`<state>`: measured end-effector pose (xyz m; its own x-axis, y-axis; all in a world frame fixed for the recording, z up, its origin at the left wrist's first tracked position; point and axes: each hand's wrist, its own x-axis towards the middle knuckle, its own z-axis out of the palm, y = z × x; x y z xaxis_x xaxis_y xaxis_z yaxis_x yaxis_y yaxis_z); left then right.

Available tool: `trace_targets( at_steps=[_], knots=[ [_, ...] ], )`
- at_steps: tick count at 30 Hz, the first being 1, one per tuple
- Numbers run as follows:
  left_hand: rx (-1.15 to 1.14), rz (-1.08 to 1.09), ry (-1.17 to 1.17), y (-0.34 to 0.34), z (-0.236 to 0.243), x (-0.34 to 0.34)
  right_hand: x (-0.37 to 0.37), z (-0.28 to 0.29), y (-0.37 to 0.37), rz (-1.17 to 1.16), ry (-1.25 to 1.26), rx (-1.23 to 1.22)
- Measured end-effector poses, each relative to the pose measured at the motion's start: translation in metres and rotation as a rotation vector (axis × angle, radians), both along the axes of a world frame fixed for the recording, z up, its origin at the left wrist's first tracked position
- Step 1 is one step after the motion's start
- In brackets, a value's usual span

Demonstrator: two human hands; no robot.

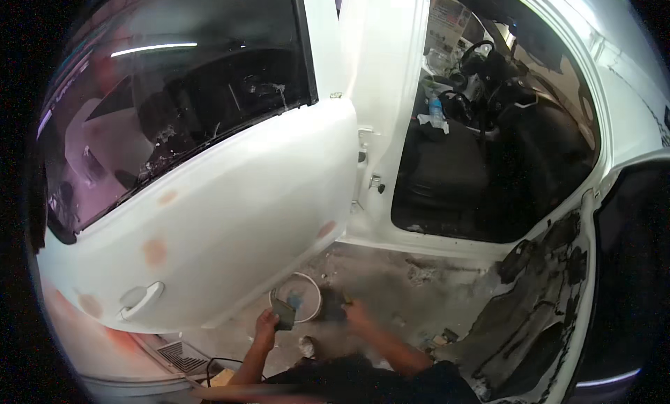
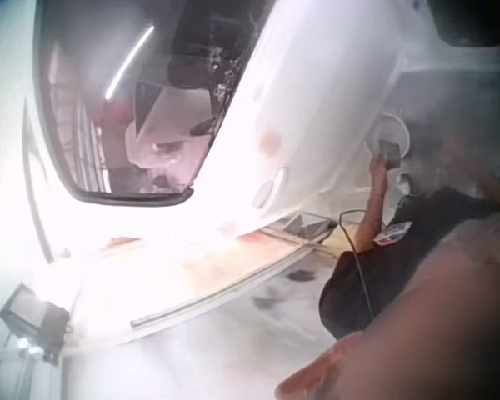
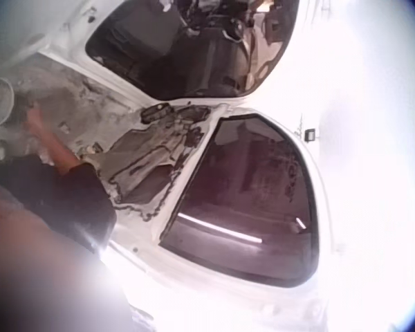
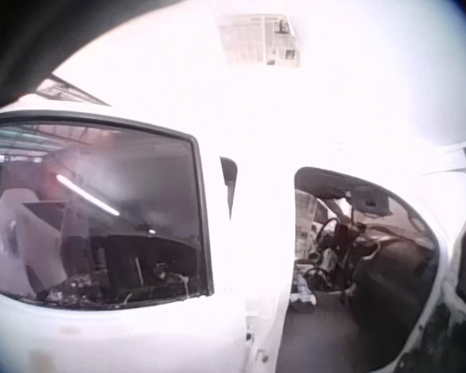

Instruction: Sanding and wiping down the interior and exterior of a vehicle door frame during body repair.

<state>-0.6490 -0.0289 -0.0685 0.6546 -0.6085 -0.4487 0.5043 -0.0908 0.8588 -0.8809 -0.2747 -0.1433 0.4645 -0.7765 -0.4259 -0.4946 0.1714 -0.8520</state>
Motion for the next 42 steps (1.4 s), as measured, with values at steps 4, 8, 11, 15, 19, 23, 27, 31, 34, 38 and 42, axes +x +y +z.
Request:
trace_targets(
  at_steps=[4,8,11,15,19,23,27,31,34,38,42],
  knots=[
    [0.128,-0.052,-0.241,0.027,-0.014,0.004,-0.01,0.125,-0.11,0.083,0.068,0.027],
    [0.293,-0.056,-0.422,0.032,-0.015,0.012,0.027,0.345,-0.26,0.026,-0.14,-0.94],
    [0.543,-0.212,-0.77,0.038,-0.027,0.019,0.045,0.509,-0.34,-0.144,-0.305,-1.555],
    [0.869,-0.408,-0.951,0.072,-0.048,0.022,0.1,0.619,-0.362,-0.284,-0.186,-1.954],
    [1.076,-0.477,-0.624,0.118,-0.102,0.049,0.175,0.551,-0.399,-0.168,0.026,-2.155],
    [0.942,-0.351,-0.771,0.104,-0.083,0.051,0.158,0.493,-0.403,-0.073,0.208,-2.131],
    [0.666,-0.269,-0.618,0.122,-0.124,0.074,0.186,0.596,-0.421,-0.089,0.173,-2.109],
    [0.269,-0.087,-0.67,0.104,-0.125,0.06,0.218,0.737,-0.476,-0.104,0.008,-2.336],
    [0.655,-0.261,-0.69,0.072,-0.125,0.042,0.223,0.808,-0.512,-0.134,0.127,-2.356],
    [0.79,-0.349,-0.626,0.065,-0.129,0.012,0.24,0.821,-0.497,-0.189,0.188,-2.134],
    [0.956,-0.459,-0.596,0.065,-0.133,0.021,0.226,0.775,-0.512,-0.117,0.249,-2.437]
  ],
)
